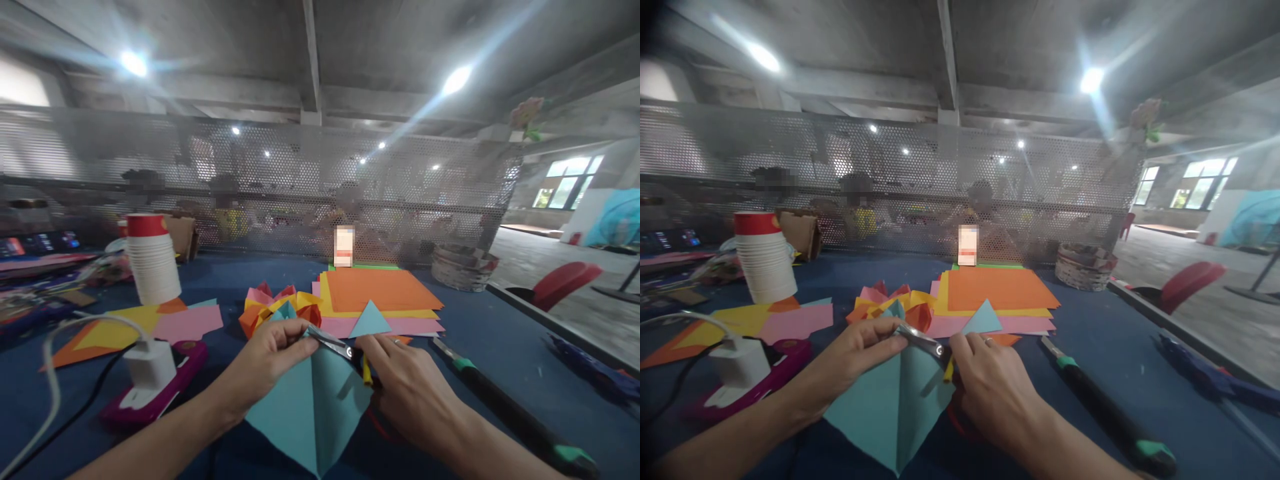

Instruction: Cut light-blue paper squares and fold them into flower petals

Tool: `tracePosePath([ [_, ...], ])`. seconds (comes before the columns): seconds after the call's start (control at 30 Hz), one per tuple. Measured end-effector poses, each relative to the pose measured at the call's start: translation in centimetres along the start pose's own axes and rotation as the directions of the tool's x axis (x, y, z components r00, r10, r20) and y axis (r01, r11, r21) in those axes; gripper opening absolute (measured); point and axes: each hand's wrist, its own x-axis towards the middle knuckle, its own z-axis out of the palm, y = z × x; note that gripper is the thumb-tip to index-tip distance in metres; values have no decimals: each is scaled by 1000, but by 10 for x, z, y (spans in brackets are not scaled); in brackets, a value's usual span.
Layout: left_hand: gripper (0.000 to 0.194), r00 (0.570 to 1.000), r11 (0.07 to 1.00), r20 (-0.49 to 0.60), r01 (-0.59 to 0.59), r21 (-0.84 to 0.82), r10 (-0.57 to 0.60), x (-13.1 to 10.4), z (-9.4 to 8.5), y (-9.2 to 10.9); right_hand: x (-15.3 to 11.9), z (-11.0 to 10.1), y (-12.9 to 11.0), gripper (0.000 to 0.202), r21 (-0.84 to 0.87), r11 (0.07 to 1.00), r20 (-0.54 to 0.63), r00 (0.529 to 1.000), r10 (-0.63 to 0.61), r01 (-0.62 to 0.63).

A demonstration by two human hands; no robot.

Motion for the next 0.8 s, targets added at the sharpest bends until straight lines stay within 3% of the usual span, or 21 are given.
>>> tracePosePath([
  [0.2, 17, 1000, 1000, 7, -13, 10, 13, 0, -1, -4, -1, 0, 0, 29, -16, 1000, -33, 999, -26, 26],
  [0.8, 25, 998, 999, -32, 46, 26, -46, -1, -3, -6, 1, -9, -2, 36, -64, 998, 68, 997, 19, -14],
])
